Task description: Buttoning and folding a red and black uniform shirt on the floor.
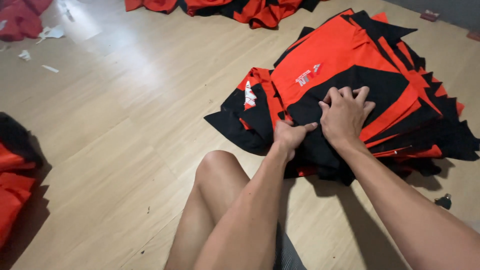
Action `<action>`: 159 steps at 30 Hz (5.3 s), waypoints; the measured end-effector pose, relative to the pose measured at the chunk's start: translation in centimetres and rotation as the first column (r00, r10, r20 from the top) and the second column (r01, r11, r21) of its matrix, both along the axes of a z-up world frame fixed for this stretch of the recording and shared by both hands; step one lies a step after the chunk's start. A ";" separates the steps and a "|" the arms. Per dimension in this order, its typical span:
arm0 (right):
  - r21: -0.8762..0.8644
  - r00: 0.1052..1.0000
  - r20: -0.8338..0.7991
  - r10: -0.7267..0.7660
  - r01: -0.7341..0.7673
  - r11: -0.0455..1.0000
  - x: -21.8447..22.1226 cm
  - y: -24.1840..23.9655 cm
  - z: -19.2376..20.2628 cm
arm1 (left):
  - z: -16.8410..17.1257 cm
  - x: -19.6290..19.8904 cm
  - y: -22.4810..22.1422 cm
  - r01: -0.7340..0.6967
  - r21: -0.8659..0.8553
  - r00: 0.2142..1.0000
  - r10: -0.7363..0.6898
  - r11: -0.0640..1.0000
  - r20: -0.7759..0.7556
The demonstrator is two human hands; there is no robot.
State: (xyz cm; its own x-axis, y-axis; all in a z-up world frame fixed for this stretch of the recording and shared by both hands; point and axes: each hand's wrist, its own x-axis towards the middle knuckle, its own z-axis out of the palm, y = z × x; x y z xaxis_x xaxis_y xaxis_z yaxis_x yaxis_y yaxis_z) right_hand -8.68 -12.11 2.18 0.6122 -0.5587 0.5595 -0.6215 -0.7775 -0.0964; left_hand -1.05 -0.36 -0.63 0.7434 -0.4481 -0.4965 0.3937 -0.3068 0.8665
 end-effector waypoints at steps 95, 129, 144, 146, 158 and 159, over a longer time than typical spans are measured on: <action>0.928 0.666 0.173 0.725 0.137 -0.347 6.3 46.1 9.1 | -2.4 5.9 56.2 -0.678 0.239 0.735 0.642 0.695 0.218; 0.960 0.949 -0.011 0.316 -0.078 0.270 14.3 44.5 -7.6 | 11.0 2.5 36.5 -0.148 0.428 0.465 -0.319 0.892 0.826; 0.999 0.930 0.039 0.366 -0.030 -0.028 11.6 47.8 -2.6 | -1.8 3.4 55.9 -0.247 0.757 0.934 0.356 0.606 0.020; 1.000 0.897 -0.018 0.441 0.007 0.026 12.6 47.0 -3.3 | -7.9 4.9 56.4 -0.413 0.508 0.867 0.498 0.756 -0.036; 0.914 0.564 0.022 0.826 0.323 -0.246 16.1 35.9 0.7 | 21.6 -3.8 59.6 0.028 0.218 0.997 -0.011 0.976 -0.080; 0.879 0.215 -0.137 0.967 0.476 0.019 18.5 33.9 -2.7 | 22.9 -3.8 58.4 0.177 0.398 0.965 -0.078 0.900 -0.251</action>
